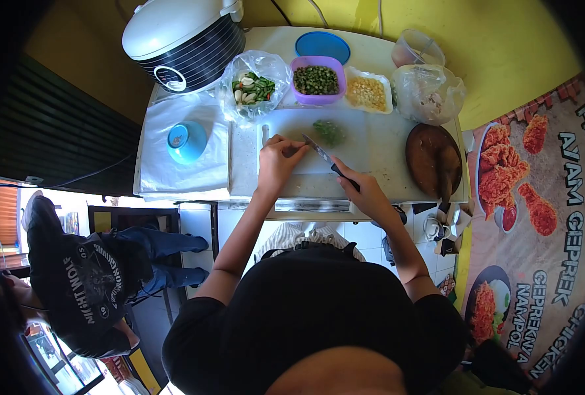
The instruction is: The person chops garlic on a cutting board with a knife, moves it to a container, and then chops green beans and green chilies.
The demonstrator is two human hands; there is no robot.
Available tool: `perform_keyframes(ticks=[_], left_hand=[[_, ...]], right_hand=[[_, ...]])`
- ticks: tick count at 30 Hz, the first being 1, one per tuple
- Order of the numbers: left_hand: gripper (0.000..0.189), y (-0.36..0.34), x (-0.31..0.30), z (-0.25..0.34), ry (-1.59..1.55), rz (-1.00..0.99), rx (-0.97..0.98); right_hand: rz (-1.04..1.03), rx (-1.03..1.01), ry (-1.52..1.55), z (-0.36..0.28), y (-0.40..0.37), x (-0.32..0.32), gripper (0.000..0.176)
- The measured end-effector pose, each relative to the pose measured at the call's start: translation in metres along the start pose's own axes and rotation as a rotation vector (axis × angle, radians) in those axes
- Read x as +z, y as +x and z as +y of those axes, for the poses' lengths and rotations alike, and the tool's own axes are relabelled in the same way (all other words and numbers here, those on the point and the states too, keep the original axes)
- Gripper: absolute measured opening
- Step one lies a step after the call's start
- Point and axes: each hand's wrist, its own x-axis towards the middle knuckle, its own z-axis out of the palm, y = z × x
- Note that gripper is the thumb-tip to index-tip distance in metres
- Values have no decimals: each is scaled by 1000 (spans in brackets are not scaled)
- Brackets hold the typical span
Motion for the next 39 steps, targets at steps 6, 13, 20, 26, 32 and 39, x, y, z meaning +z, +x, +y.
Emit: perform_keyframes(ticks=[6, 13, 20, 26, 32, 39], left_hand=[[14, -4, -1, 1, 99, 21, 66], [14, -2, -2, -2, 114, 23, 76], [15, -1, -2, -7, 97, 42, 107], [14, -5, -3, 0, 88, 62, 61], [14, -7, -2, 2, 78, 75, 59], [15, -6, 2, -4, 27, 148, 119]], right_hand=[[16, -57, -219, 2, -2, 12, 55], [-58, -43, -526, 7, 6, 25, 80], [-34, -80, -456, 11, 1, 25, 73], [11, -88, -157, 10, -20, 15, 57], [39, -80, -70, 1, -15, 12, 53], [-17, -18, -133, -13, -12, 9, 50]])
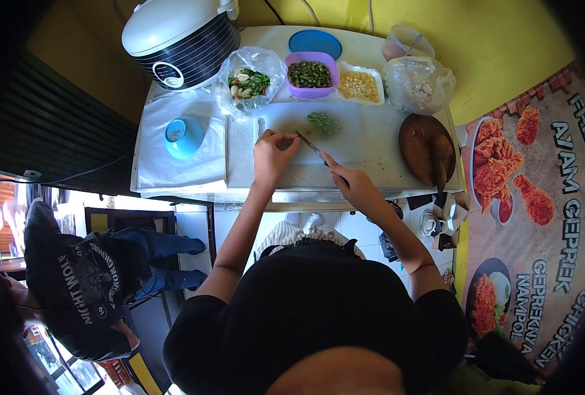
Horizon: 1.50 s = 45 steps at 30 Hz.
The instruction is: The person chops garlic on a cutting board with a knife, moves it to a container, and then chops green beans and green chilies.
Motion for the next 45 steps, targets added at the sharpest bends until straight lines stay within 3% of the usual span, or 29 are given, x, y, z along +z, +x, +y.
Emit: perform_keyframes(ticks=[4, 7, 10, 12, 16, 27, 30, 34, 36, 38, 41, 45], left_hand=[[14, -1, -4, 8, 50, -57, -93], [13, 0, -2, 4, 44, -51, -77], [13, -1, -3, 5, 57, -57, -83], [13, -1, -3, 3, 36, -48, -83], [12, -1, -3, 2, 34, -31, -66], [16, 12, 19, 12, 200, -171, 106], [19, 12, 12, 14, 88, -205, -13], [22, 12, 1, 4, 16, -190, -9], [23, 11, -8, 6, -13, -170, -18], [25, 20, -20, 5, 24, -144, -18], [28, 43, -43, -8, 89, -3, -4], [23, 84, -74, -13, 219, 98, 94]], right_hand=[[-1, -26, -44, 5, 4, 3, 52], [17, -18, -309, 5, 7, 16, 56], [-63, 114, -400, 2, 9, 21, 57], [-1, -10, -178, 14, 10, 20, 57], [54, -44, 43, 26, 10, 1, 54], [213, 123, 416, 36, 7, -13, 48], [244, 80, 395, 37, 7, -15, 46], [180, 27, 308, 39, 9, -4, 49], [94, -92, 237, 40, 12, 4, 49], [86, -72, 241, 40, 15, 5, 48], [273, -63, 295, 37, 21, -4, 46], [249, 66, 380, 29, 25, -21, 46]])
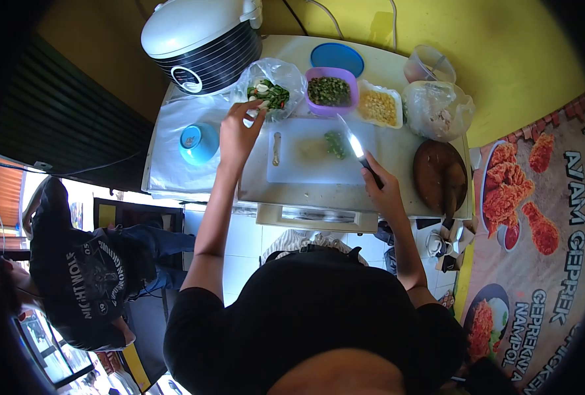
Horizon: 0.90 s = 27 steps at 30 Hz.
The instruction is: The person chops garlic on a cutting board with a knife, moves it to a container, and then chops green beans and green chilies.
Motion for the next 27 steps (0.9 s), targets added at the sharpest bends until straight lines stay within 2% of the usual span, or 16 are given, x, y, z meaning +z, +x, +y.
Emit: perform_keyframes(ticks=[5, 8, 17, 24, 27], left_hand=[[20, 31, 3, -17, 167, -129, -15], [17, 40, 14, -27, 207, -169, 98], [16, 58, 41, -28, 370, -402, 75], [18, 59, 41, -35, 166, -257, 142], [18, 52, 20, -12, 112, -191, 47]], right_hand=[[-39, -45, -57, 4, 8, 8, 47], [-75, -28, -74, -2, 10, 11, 48], [-83, -77, -98, 1, 17, 8, 46], [-213, -120, -191, -3, 11, 9, 49], [-324, -64, -312, -7, 9, 6, 49]])
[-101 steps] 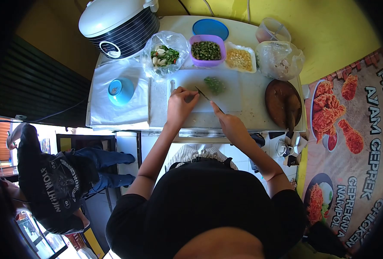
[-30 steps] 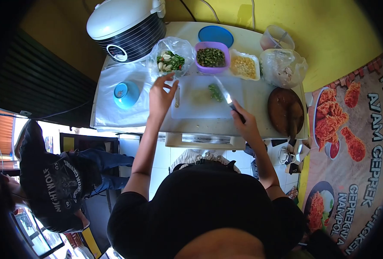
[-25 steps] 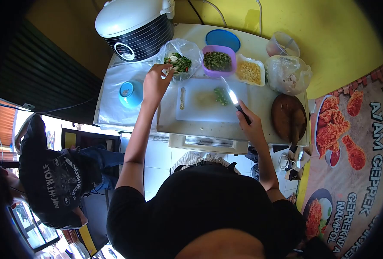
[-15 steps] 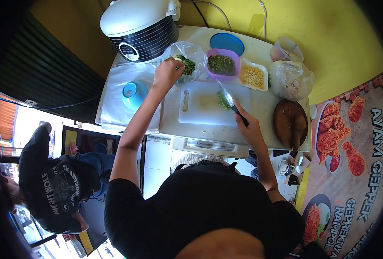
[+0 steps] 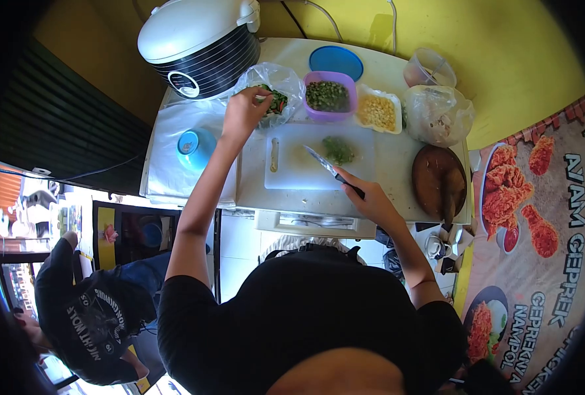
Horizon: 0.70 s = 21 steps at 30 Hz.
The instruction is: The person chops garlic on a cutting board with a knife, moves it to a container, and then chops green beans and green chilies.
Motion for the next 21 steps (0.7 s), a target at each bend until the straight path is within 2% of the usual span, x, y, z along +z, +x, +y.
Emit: perform_keyframes(ticks=[3, 6, 8, 10, 15, 18, 21], left_hand=[[17, -11, -5, 2, -114, 113, -5], [16, -31, -8, 7, -149, 130, 9], [17, -53, -6, 26, -164, 91, 33], [15, -77, 2, 48, -283, -200, -54], [16, -110, 44, 60, -237, -221, -50], [16, -120, 50, 64, -243, -183, -66], [16, -127, 52, 66, -276, -176, -98]], right_hand=[[40, -86, 15, 11, -1, 7, 49], [33, -27, -9, 10, -2, 7, 50], [40, 26, 1, 7, -1, 6, 50], [39, 81, 11, 7, -3, 7, 50], [75, 59, 1, 7, -4, 11, 53], [109, -9, 16, 10, -5, 14, 53], [107, 20, 14, 7, -7, 15, 52]])
